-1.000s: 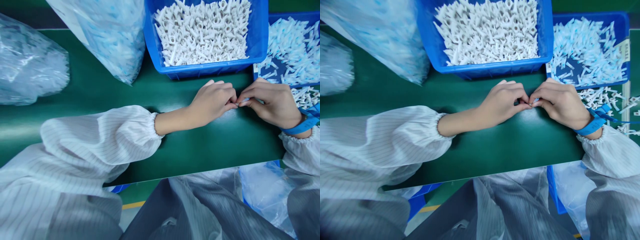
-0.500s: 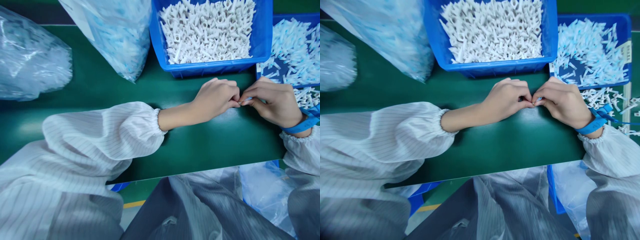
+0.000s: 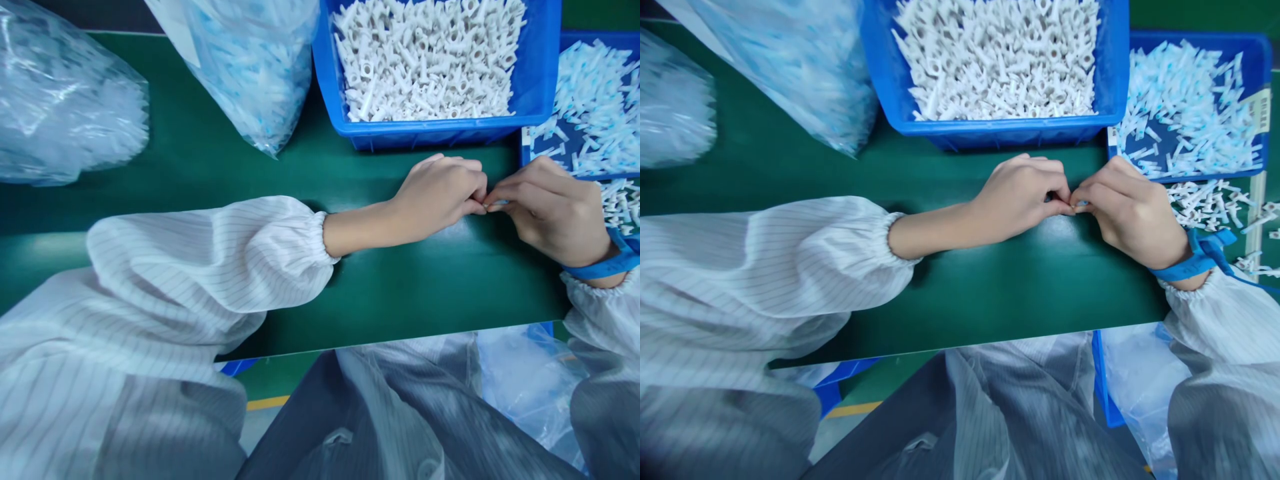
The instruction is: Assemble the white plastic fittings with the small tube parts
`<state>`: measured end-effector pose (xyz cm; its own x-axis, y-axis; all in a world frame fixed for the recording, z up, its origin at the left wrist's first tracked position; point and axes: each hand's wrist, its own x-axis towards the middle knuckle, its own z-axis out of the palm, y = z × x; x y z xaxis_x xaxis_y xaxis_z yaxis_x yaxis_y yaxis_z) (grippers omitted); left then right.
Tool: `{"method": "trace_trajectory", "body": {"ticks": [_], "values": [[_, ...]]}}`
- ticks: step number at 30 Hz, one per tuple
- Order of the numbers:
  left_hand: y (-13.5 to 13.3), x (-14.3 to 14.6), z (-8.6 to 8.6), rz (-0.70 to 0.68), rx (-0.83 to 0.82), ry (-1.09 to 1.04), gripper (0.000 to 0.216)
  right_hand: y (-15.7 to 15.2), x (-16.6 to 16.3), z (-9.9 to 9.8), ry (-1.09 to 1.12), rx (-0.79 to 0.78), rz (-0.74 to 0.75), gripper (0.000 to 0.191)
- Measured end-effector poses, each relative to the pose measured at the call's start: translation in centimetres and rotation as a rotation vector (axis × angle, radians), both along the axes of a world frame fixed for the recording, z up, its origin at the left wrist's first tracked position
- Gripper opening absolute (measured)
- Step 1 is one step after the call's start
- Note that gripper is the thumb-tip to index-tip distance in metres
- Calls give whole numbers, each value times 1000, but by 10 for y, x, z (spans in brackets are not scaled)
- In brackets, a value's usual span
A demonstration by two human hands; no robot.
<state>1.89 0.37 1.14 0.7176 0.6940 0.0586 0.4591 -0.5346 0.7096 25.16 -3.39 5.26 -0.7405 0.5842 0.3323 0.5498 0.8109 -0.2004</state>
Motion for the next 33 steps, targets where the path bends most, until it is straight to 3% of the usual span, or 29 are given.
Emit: {"method": "trace_trajectory", "body": {"ticks": [6, 16, 33], "values": [[0, 0, 3, -8, -2, 14, 10, 5, 4, 0, 94, -172, -26, 16], [2, 1, 8, 3, -45, 11, 10, 5, 10, -2, 144, -349, -115, 12], [2, 2, 5, 24, -46, -32, 12, -10, -6, 0, -34, 73, -85, 36]]}}
